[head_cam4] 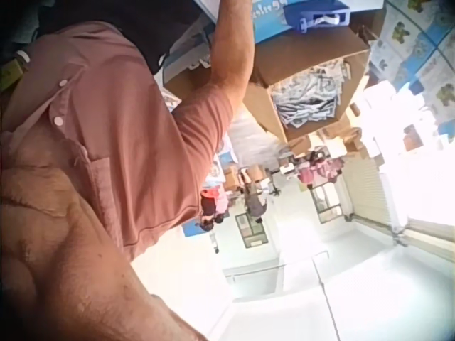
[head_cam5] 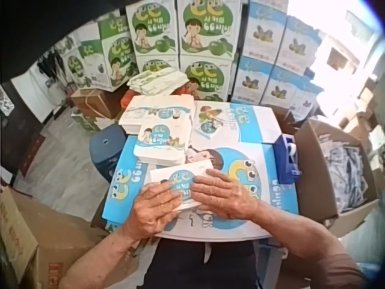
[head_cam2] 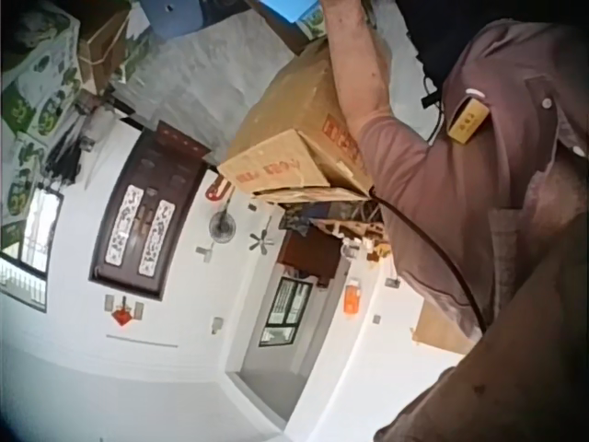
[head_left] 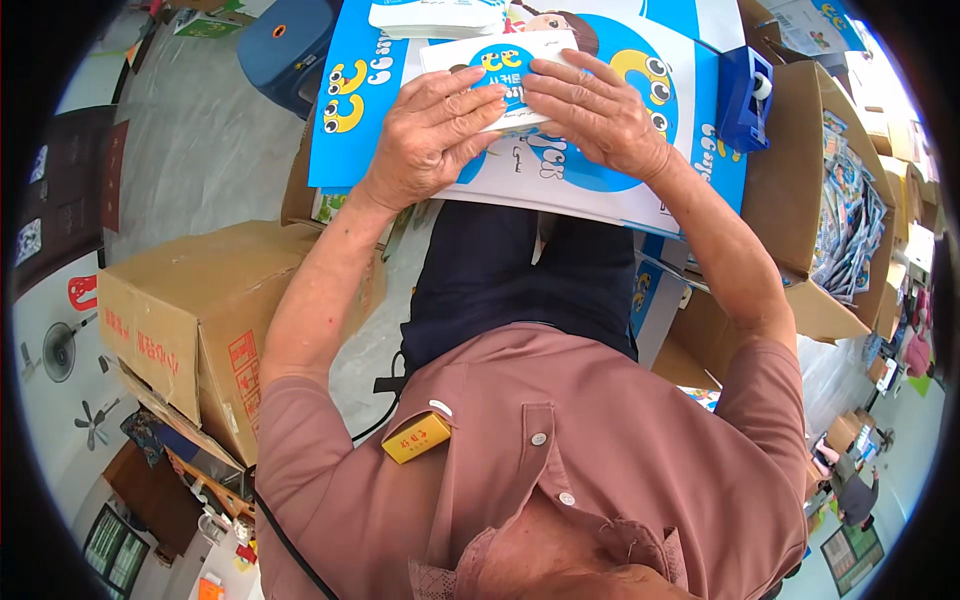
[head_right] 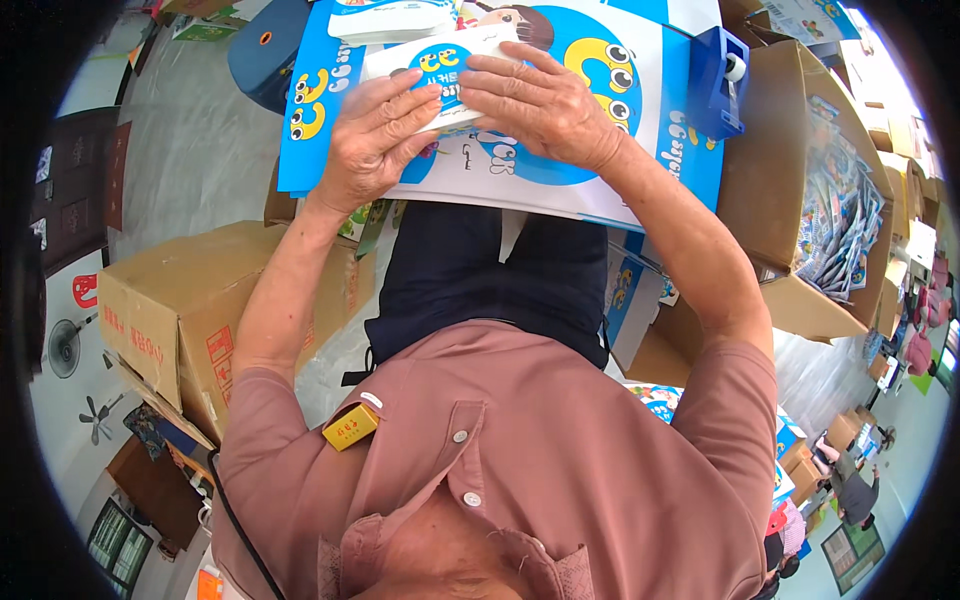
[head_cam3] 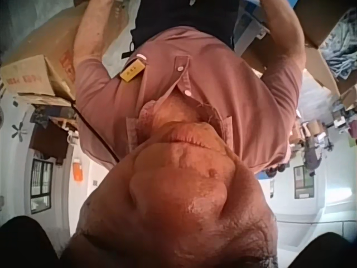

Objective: Packaging small plastic-wrapped items into cardboard display boxes.

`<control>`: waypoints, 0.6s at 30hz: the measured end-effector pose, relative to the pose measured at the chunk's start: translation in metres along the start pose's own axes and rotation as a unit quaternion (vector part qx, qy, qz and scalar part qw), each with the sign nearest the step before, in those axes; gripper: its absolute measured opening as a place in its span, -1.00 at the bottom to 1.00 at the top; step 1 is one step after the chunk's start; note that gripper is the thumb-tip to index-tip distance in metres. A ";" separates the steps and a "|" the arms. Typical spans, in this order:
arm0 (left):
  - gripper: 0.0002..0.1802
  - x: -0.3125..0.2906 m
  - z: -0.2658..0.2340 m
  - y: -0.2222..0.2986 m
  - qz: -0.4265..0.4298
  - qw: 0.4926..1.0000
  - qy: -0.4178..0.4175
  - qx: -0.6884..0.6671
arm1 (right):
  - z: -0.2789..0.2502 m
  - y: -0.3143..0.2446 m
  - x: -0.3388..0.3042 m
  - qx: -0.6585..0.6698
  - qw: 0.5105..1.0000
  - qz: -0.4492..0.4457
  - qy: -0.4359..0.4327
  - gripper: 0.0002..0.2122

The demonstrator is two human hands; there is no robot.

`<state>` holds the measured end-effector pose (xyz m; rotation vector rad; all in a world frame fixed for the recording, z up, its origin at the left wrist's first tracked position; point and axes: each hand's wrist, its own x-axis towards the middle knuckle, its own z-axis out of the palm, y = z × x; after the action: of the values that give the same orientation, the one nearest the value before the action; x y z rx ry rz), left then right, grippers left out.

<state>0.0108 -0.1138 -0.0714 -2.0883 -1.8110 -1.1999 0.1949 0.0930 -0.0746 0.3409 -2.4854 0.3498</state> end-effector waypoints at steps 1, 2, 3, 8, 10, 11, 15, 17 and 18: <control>-0.66 0.000 -0.002 0.001 -0.006 1.000 -0.002 -0.005 | -0.003 0.001 0.002 0.002 1.000 0.000 -0.008 -0.60; -0.66 0.001 -0.004 0.001 -0.004 1.000 0.000 -0.004 | -0.007 0.002 0.005 0.004 1.000 0.001 -0.016 -0.61; -0.66 0.004 -0.009 0.002 -0.012 1.000 -0.021 -0.007 | -0.010 0.002 0.007 0.006 1.000 0.002 -0.025 -0.62; -0.66 0.015 -0.021 0.005 -0.043 0.996 -0.072 -0.024 | -0.016 0.002 0.013 0.014 1.000 0.004 -0.025 -0.66; -0.67 0.015 -0.022 0.005 -0.050 0.995 -0.077 -0.030 | -0.015 0.000 0.010 0.015 1.000 -0.002 -0.020 -0.66; -0.67 0.014 -0.022 0.005 -0.045 0.996 -0.076 -0.028 | -0.015 0.000 0.008 0.016 1.000 -0.004 -0.018 -0.66; -0.66 0.016 -0.030 0.007 -0.031 0.996 -0.085 -0.002 | -0.016 0.003 0.009 0.031 0.999 -0.002 -0.027 -0.64; -0.66 0.018 -0.038 0.007 -0.020 0.993 -0.103 0.050 | -0.019 0.002 0.008 0.036 0.999 -0.001 -0.035 -0.64; -0.66 0.016 -0.038 0.006 -0.021 0.993 -0.104 0.050 | -0.020 0.002 0.009 0.040 0.998 -0.003 -0.043 -0.64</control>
<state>-0.0027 -0.1244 -0.0335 -2.1993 -1.9645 -0.9081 0.1980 0.0998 -0.0536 0.4030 -2.5588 0.4428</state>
